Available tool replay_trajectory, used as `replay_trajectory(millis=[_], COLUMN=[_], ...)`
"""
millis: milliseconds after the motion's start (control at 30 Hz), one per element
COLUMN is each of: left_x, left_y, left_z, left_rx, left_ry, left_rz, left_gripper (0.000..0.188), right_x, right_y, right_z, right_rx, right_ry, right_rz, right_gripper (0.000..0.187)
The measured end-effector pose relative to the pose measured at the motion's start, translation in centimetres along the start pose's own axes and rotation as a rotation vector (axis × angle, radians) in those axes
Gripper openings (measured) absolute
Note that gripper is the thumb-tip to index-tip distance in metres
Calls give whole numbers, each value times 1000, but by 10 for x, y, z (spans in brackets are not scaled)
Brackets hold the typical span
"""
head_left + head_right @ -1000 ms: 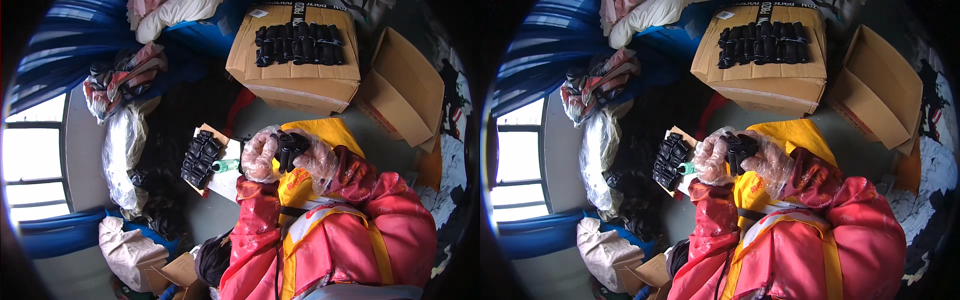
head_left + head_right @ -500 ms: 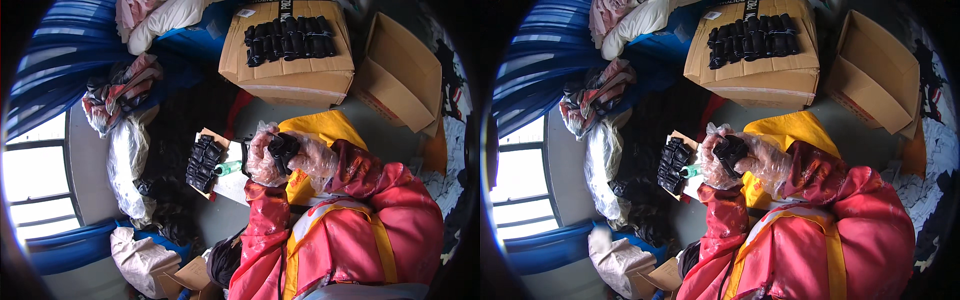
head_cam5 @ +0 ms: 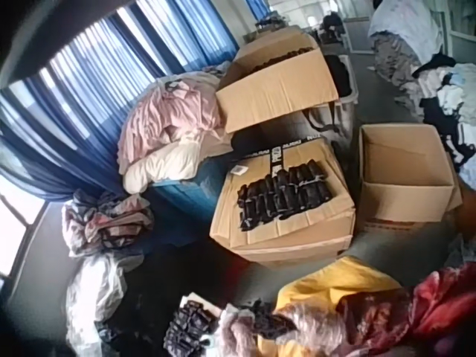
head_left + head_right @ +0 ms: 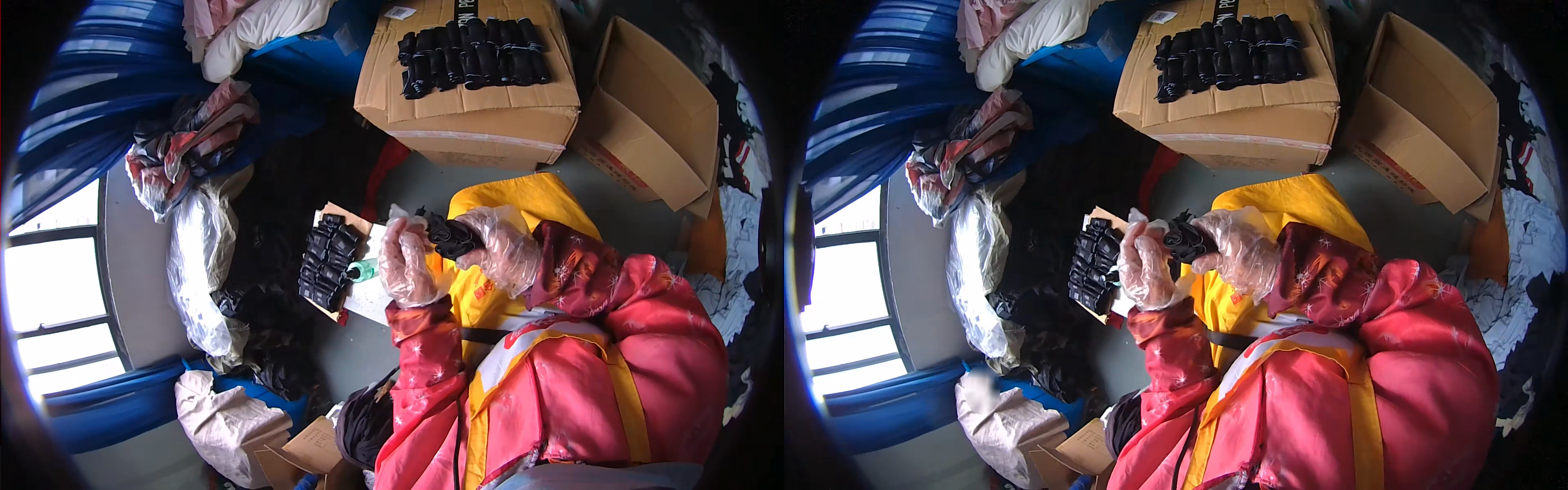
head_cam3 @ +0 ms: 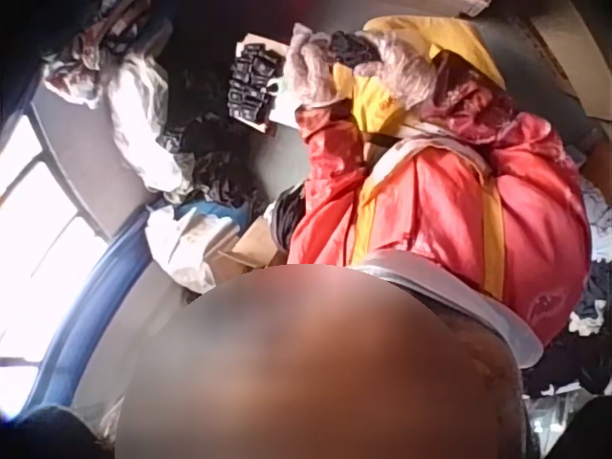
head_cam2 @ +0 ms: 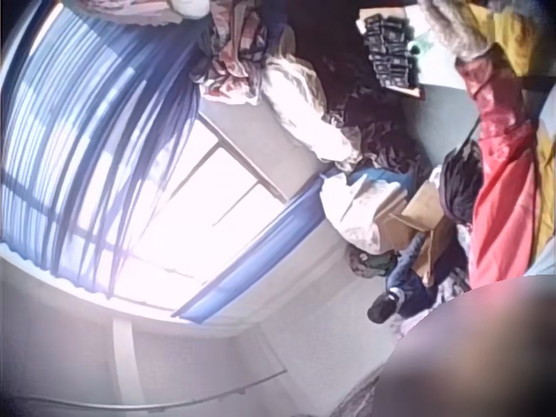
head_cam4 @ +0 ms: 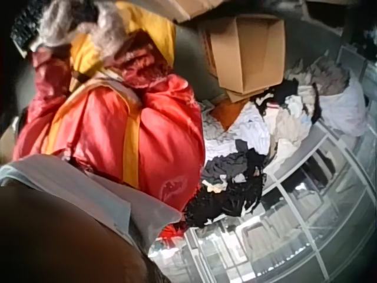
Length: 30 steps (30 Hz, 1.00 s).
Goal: Assembling black plastic components and organizing fabric items on a production floor
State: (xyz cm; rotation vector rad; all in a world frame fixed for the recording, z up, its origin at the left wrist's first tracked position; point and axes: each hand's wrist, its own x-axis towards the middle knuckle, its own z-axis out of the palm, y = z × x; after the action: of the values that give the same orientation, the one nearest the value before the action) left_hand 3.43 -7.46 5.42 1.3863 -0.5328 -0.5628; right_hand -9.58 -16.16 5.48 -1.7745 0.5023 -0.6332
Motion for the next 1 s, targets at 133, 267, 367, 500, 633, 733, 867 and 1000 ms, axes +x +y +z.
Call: replay_trajectory(millis=[133, 267, 367, 500, 633, 733, 867, 1000], left_x=[-2, 2, -2, -1, -1, -1, -2, -3], left_y=[13, 25, 22, 1, -14, -17, -22, -36], left_z=[-4, 3, 10, 8, -5, -5, 13, 25], left_rx=[202, 428, 572, 422, 179, 122, 239, 261], left_ry=[-380, -360, -323, -394, -425, -553, -534, -564], left_rz=[242, 527, 627, 379, 6, 46, 207, 165], left_gripper=[41, 40, 22, 32, 58, 67, 32, 33], right_x=[4, 4, -1, -7, -9, -10, -21, -29], right_y=[-4, -10, -6, 17, 40, 47, 40, 38], right_z=[-4, -9, -9, -10, -9, -8, -8, -20], right_rx=[-35, 33, 44, 477, 739, 305, 112, 584], right_ry=[-83, -84, -171, -229, -176, -181, -27, -27], right_rz=[-29, -91, 169, 214, 249, 230, 175, 231], right_gripper=[36, 36, 32, 37, 48, 47, 37, 34])
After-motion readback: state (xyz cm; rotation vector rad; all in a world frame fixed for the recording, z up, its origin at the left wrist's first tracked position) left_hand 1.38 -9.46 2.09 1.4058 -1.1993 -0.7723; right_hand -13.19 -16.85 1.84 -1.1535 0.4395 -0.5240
